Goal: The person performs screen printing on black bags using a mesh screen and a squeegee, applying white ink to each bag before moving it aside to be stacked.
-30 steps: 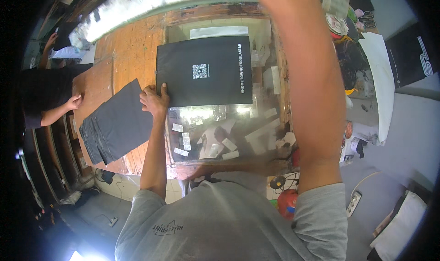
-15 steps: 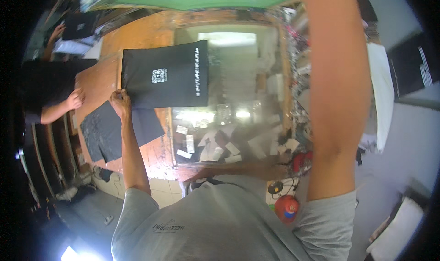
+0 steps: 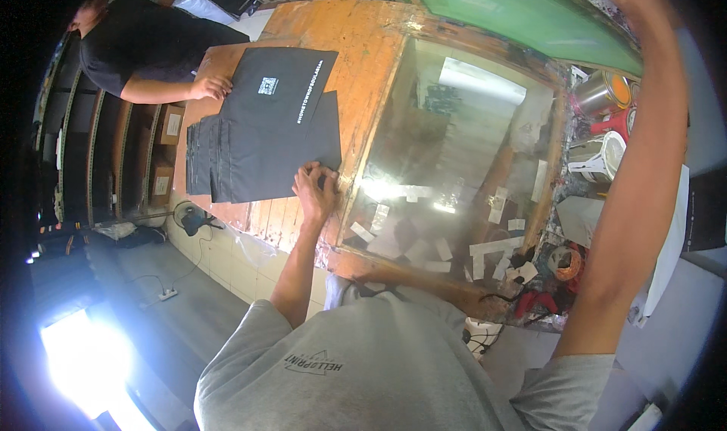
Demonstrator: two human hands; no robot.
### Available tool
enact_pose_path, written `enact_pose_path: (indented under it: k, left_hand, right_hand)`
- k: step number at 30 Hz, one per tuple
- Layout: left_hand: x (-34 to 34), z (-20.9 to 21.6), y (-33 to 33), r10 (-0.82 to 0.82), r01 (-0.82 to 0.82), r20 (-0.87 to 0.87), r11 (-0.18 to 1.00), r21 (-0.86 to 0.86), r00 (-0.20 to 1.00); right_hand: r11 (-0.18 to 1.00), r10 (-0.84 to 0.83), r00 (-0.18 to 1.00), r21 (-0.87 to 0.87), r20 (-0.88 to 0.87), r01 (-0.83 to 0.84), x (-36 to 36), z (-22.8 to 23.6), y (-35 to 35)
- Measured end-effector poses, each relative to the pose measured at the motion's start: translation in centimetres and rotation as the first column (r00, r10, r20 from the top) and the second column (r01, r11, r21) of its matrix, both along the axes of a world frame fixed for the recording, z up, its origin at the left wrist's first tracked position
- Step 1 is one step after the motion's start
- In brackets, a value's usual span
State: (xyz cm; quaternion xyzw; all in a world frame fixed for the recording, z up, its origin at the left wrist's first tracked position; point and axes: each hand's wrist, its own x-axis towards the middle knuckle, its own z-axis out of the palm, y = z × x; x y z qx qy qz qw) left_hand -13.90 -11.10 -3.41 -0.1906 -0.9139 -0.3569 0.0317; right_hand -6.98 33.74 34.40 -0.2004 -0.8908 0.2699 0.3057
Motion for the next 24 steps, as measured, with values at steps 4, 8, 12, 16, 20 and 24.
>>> enact_pose_path:
  k: [4,8,12,16,20,24]
  left_hand:
    - [-2.5,1.5,0.5,0.031,-0.194,0.433,0.922,0.336,0.901]
    - [-0.5,6.0,5.2,-0.185,0.184,0.362,0.982,0.037,0.913]
    - [3.2,-0.6,11.1,-0.335,0.351,0.103,0.894,-0.278,0.937]
    - [6.4,-1.4,20.7,-0.672,0.594,-0.059,0.689,-0.415,0.738]
    - [8.7,-1.6,25.1,-0.824,0.753,-0.027,0.53,-0.39,0.566]
    - [10.5,-0.4,26.4,-0.865,0.825,0.056,0.454,-0.337,0.499]
  right_hand:
    - [0.998,-0.007,1.0,-0.059,-0.002,0.007,0.6,0.1,-0.4]
    - [0.995,-0.018,0.999,-0.095,0.043,0.022,0.8,0.4,-0.3]
    - [0.987,-0.112,0.984,-0.098,0.136,0.126,-0.2,0.7,-2.8]
    - [0.999,-0.035,0.98,0.013,0.196,0.033,2.5,1.3,-0.7]
    - [0.997,0.072,0.978,-0.016,0.194,-0.07,3.3,1.1,-0.1]
    - [0.992,0.108,0.973,0.041,0.202,-0.119,3.0,1.1,0.4]
